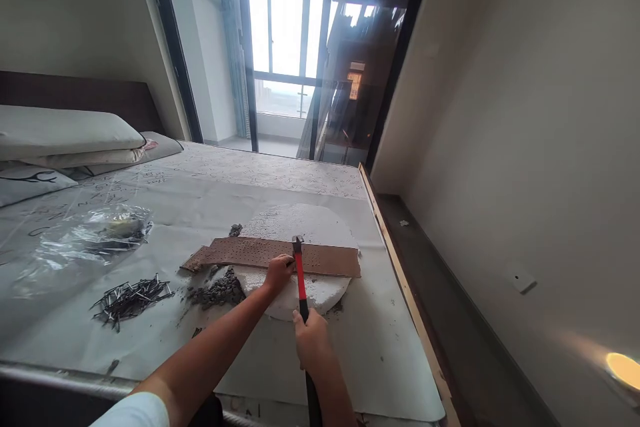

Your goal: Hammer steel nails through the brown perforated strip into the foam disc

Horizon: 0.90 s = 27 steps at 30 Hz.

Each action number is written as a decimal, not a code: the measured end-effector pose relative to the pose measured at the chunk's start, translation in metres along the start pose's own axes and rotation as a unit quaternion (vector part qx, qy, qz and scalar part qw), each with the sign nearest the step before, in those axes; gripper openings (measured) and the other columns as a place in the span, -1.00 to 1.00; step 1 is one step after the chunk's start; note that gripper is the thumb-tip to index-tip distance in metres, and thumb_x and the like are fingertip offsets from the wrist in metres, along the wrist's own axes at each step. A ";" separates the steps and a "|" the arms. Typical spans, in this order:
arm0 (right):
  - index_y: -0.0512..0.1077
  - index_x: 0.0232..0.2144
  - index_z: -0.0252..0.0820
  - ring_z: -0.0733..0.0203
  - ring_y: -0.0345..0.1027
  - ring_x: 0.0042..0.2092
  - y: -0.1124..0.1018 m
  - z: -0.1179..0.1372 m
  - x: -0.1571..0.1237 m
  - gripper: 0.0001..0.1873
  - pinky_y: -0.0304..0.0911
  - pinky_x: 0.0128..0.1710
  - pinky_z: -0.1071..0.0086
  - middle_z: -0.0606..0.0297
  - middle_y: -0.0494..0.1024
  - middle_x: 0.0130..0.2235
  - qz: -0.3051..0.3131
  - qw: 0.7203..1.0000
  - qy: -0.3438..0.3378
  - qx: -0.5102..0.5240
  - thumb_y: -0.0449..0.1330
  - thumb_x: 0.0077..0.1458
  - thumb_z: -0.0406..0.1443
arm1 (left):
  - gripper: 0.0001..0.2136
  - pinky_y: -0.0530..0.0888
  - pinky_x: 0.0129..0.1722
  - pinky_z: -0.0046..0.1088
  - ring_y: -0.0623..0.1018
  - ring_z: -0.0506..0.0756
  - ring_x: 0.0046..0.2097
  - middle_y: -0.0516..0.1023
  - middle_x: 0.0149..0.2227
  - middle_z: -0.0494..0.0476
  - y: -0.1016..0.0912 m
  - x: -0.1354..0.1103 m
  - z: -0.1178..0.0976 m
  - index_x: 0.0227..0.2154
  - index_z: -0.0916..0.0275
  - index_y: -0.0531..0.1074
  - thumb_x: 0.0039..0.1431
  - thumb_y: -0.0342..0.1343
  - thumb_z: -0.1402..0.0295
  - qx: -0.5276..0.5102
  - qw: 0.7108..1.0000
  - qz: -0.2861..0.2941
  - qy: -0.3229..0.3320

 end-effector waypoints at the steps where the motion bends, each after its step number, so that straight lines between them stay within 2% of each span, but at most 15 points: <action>1: 0.19 -0.55 -0.16 0.35 0.07 -0.65 -0.001 0.001 0.000 -0.75 -0.02 -0.69 0.46 0.41 0.20 -0.62 -0.005 1.000 -0.006 -0.009 0.03 0.05 -0.15 | -0.83 0.28 -0.36 -0.50 0.42 0.01 -0.40 0.49 -0.49 0.10 0.000 0.000 0.000 -0.59 0.27 0.48 0.05 0.05 0.47 0.000 1.000 0.003 0.000; 4: 0.22 -0.52 -0.17 0.34 0.10 -0.63 -0.004 0.006 -0.002 -0.74 0.01 -0.66 0.45 0.40 0.23 -0.61 -0.037 0.998 -0.047 -0.035 -0.02 0.08 -0.13 | -0.84 0.29 -0.36 -0.50 0.43 0.02 -0.38 0.50 -0.48 0.10 0.001 0.000 0.000 -0.56 0.26 0.49 0.05 0.06 0.45 -0.001 1.000 0.004 0.007; 9: 0.21 -0.52 -0.17 0.33 0.09 -0.64 0.002 -0.006 0.001 -0.74 -0.01 -0.71 0.47 0.40 0.20 -0.62 -0.007 0.999 0.005 -0.043 0.00 0.07 -0.13 | -0.83 0.29 -0.36 -0.49 0.44 0.02 -0.39 0.50 -0.50 0.11 0.001 -0.001 0.000 -0.58 0.28 0.49 0.04 0.05 0.48 0.005 1.000 0.002 0.007; 14: 0.18 -0.52 -0.16 0.37 0.06 -0.66 0.003 -0.004 0.003 -0.70 -0.01 -0.72 0.48 0.40 0.20 -0.60 -0.013 0.999 -0.034 -0.020 -0.04 0.09 -0.09 | -0.83 0.30 -0.36 -0.51 0.44 0.01 -0.38 0.51 -0.45 0.12 0.002 -0.003 0.001 -0.53 0.28 0.50 0.05 0.02 0.49 -0.010 1.000 0.005 0.008; 18: 0.17 -0.50 -0.15 0.36 0.01 -0.69 0.009 -0.014 0.002 -0.74 -0.02 -0.77 0.48 0.46 0.11 -0.64 0.024 0.999 0.041 -0.016 -0.04 0.09 -0.11 | -0.83 0.27 -0.39 -0.51 0.42 0.01 -0.41 0.47 -0.51 0.10 0.005 -0.003 0.002 -0.60 0.28 0.48 0.01 0.04 0.50 0.023 1.000 0.019 -0.005; 23: 0.26 -0.45 -0.19 0.38 0.04 -0.68 0.005 -0.009 0.001 -0.69 -0.01 -0.73 0.51 0.44 0.19 -0.64 -0.003 1.000 -0.022 0.013 -0.01 0.06 -0.06 | -0.83 0.27 -0.37 -0.51 0.41 -0.01 -0.41 0.45 -0.51 0.07 0.006 -0.004 0.001 -0.60 0.28 0.49 0.02 0.05 0.48 0.019 1.000 0.019 -0.004; 27: 0.29 -0.46 -0.20 0.37 0.03 -0.69 0.007 -0.021 0.003 -0.69 -0.03 -0.75 0.49 0.45 0.17 -0.67 0.010 0.999 0.037 -0.002 0.03 0.04 -0.06 | -0.85 0.27 -0.38 -0.52 0.40 -0.02 -0.42 0.44 -0.51 0.06 0.006 -0.006 0.004 -0.61 0.28 0.49 -0.02 0.07 0.50 0.008 1.000 0.019 -0.017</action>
Point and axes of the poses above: each hand's wrist, its own x-axis towards the middle knuckle, its own y-axis out of the palm, z = x × y, the point moved 7 cm from there along x, towards the middle knuckle
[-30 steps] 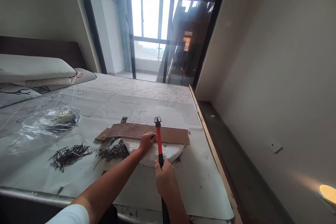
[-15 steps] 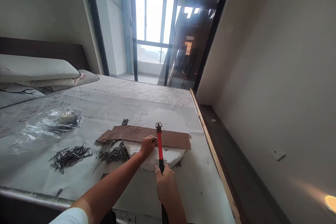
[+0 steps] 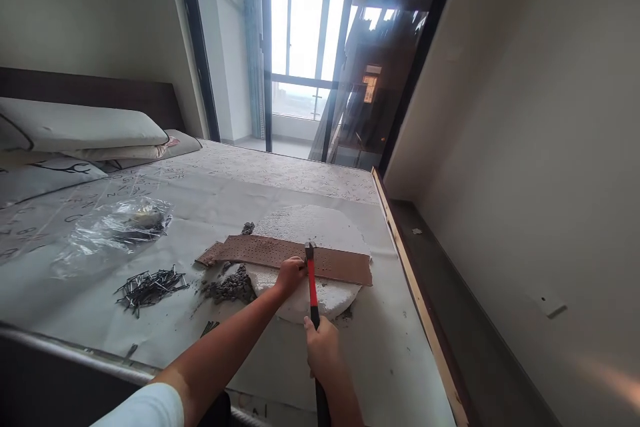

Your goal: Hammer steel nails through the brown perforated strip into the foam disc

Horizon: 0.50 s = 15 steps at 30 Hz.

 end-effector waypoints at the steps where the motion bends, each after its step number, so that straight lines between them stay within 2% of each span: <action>1: 0.29 -0.47 -0.20 0.37 0.03 -0.69 -0.001 -0.001 0.000 -0.69 -0.03 -0.75 0.49 0.45 0.18 -0.67 -0.003 1.000 0.002 0.000 0.04 0.03 -0.06 | -0.86 0.28 -0.38 -0.52 0.41 -0.02 -0.42 0.45 -0.51 0.06 0.000 -0.001 0.000 -0.61 0.28 0.49 -0.03 0.07 0.51 -0.007 1.000 0.001 -0.002; 6: 0.27 -0.50 -0.17 0.37 0.02 -0.70 -0.011 0.003 -0.002 -0.69 -0.03 -0.74 0.47 0.44 0.20 -0.65 -0.036 0.998 -0.049 0.015 0.03 0.04 -0.05 | -0.89 0.31 -0.33 -0.51 0.43 0.00 -0.37 0.48 -0.47 0.07 -0.006 -0.002 -0.001 -0.54 0.27 0.47 -0.10 0.06 0.54 -0.062 0.998 -0.018 -0.008; 12: 0.20 -0.53 -0.16 0.36 0.04 -0.71 0.001 -0.012 0.005 -0.74 -0.02 -0.77 0.47 0.47 0.14 -0.67 0.004 1.000 0.028 -0.013 0.03 0.05 -0.12 | -0.94 0.25 -0.47 -0.55 0.33 -0.05 -0.50 0.34 -0.58 -0.06 -0.020 -0.003 0.005 -0.55 0.25 0.32 -0.09 -0.04 0.46 -0.136 0.984 -0.070 -0.093; 15: 0.22 -0.53 -0.16 0.34 0.07 -0.68 0.001 -0.010 0.005 -0.71 0.00 -0.74 0.46 0.45 0.16 -0.67 -0.005 1.000 -0.007 0.001 0.04 0.04 -0.08 | -0.94 0.23 -0.51 -0.55 0.30 -0.05 -0.54 0.29 -0.61 -0.08 -0.023 -0.005 0.012 -0.57 0.22 0.25 -0.07 -0.08 0.42 -0.174 0.974 -0.076 -0.124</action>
Point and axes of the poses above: each hand's wrist, its own x-axis towards the middle knuckle, its own y-axis out of the palm, z = x × y, the point moved 7 cm from there along x, towards the middle knuckle
